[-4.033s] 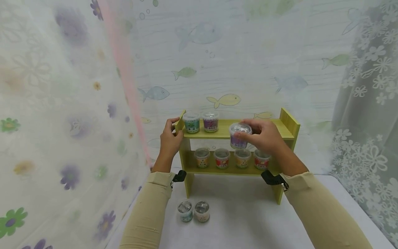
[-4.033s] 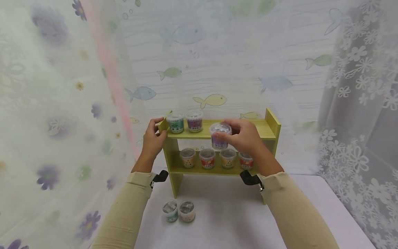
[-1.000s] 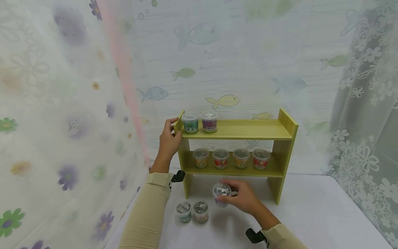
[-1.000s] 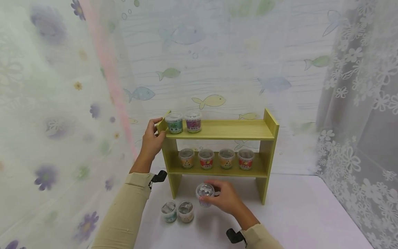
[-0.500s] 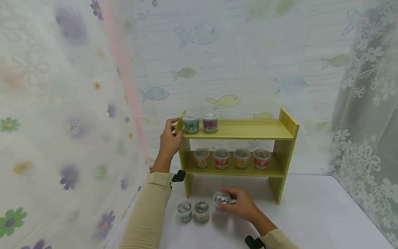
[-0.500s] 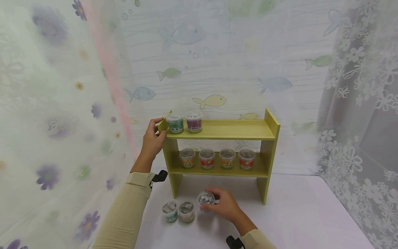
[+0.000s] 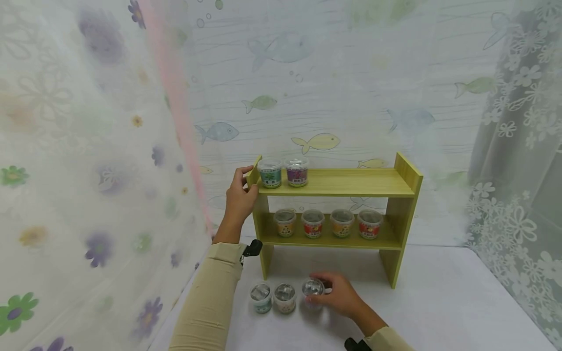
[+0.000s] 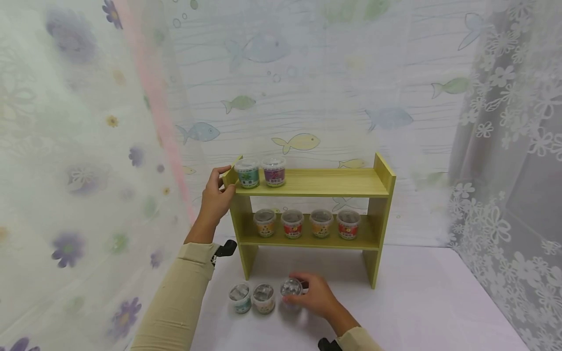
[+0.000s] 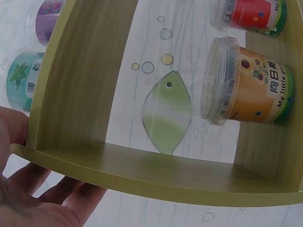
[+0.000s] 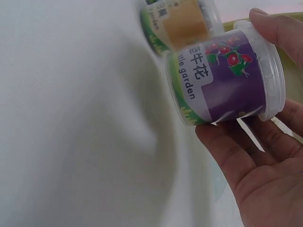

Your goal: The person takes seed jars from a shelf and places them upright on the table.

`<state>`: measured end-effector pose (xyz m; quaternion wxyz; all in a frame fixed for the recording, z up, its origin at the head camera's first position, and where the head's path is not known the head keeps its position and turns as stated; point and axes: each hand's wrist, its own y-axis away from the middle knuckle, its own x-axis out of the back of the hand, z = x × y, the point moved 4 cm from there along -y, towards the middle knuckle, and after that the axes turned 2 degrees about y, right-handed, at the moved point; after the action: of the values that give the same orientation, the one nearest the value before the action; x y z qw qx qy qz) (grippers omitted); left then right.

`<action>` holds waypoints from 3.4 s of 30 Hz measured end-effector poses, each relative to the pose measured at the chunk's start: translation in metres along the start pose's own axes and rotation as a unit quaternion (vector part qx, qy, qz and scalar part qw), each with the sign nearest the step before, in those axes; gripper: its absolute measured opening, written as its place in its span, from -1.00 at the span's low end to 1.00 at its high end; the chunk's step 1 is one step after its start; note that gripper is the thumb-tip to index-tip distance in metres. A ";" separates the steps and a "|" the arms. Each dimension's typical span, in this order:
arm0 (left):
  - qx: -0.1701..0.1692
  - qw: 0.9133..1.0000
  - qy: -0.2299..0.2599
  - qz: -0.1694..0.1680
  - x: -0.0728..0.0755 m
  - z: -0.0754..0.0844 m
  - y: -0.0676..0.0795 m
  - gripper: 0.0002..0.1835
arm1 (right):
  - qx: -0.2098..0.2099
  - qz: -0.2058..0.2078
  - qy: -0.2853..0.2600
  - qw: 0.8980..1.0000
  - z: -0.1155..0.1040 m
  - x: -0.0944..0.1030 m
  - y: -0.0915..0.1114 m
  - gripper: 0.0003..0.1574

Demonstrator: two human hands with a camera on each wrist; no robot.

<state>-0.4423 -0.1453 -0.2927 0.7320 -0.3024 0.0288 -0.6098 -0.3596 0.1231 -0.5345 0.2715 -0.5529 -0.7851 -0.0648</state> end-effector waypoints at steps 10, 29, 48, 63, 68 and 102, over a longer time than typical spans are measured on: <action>0.001 1.000 -0.001 0.000 0.001 0.000 0.000 -0.44 | -0.019 -0.013 0.006 1.000 0.006 -0.010 0.000 -0.15; 0.006 1.000 0.007 -0.005 0.000 -0.002 -0.001 -0.44 | -0.039 -0.019 0.001 0.999 0.009 -0.018 0.003 -0.16; 0.009 1.000 0.008 -0.001 0.001 -0.004 -0.002 -0.44 | -0.032 -0.009 -0.010 0.999 0.019 -0.022 0.004 -0.13; 0.010 1.000 0.015 -0.004 0.001 -0.008 0.004 -0.44 | -0.038 -0.025 -0.025 0.999 0.018 -0.024 0.009 -0.05; 0.010 1.000 0.013 0.001 0.003 -0.011 0.007 -0.45 | -0.048 -0.030 -0.022 0.998 0.018 -0.026 0.011 -0.03; -0.001 1.000 0.013 0.002 0.001 -0.011 0.001 -0.45 | -0.041 -0.045 0.013 0.998 -0.006 -0.011 0.006 -0.05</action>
<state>-0.4457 -0.1506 -0.3015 0.7321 -0.2956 0.0395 -0.6124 -0.3495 0.1137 -0.5358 0.2556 -0.5265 -0.8024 -0.1163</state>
